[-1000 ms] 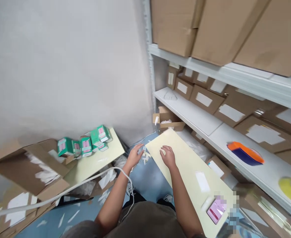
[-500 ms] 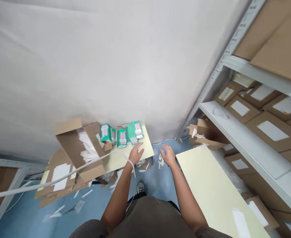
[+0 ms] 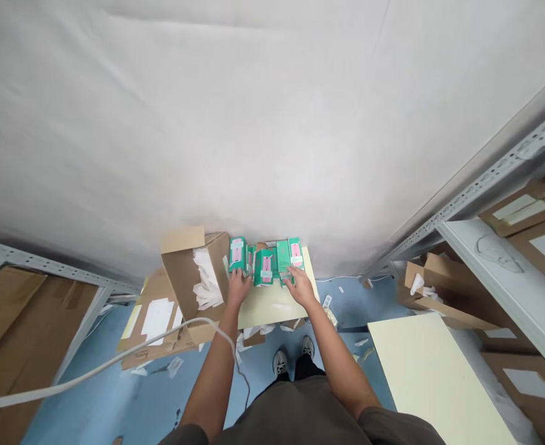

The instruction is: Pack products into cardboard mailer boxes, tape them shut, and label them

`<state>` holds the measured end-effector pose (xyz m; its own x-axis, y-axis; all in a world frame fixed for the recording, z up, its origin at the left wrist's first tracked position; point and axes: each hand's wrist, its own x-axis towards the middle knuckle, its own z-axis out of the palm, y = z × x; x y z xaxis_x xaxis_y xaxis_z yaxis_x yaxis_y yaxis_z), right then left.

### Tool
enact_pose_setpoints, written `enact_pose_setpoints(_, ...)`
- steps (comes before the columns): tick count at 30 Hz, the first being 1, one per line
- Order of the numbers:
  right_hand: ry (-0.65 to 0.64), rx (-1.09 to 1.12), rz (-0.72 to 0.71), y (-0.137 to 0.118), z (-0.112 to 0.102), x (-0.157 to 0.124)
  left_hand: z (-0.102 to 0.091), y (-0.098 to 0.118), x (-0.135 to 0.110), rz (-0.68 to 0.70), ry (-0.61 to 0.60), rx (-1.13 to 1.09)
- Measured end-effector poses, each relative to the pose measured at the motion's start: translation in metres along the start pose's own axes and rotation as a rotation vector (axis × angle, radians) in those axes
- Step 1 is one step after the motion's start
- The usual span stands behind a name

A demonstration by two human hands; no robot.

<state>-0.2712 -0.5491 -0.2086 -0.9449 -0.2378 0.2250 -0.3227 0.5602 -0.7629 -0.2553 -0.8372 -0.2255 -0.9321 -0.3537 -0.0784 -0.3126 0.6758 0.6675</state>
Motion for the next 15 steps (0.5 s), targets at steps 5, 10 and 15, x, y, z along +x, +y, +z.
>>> enact_pose_setpoints(5, -0.085, 0.135, 0.024, -0.001, 0.024, 0.036, 0.002, 0.017, 0.028, -0.181, -0.028, 0.081)
enact_pose_setpoints(10, -0.148, 0.265, 0.1, 0.008, 0.059, 0.057, 0.011, 0.016, 0.029, -0.17, -0.041, 0.133)
enact_pose_setpoints(15, -0.195, 0.35, 0.229, 0.018, 0.096, 0.064, 0.014, 0.006, 0.029, -0.133, -0.009, 0.084)
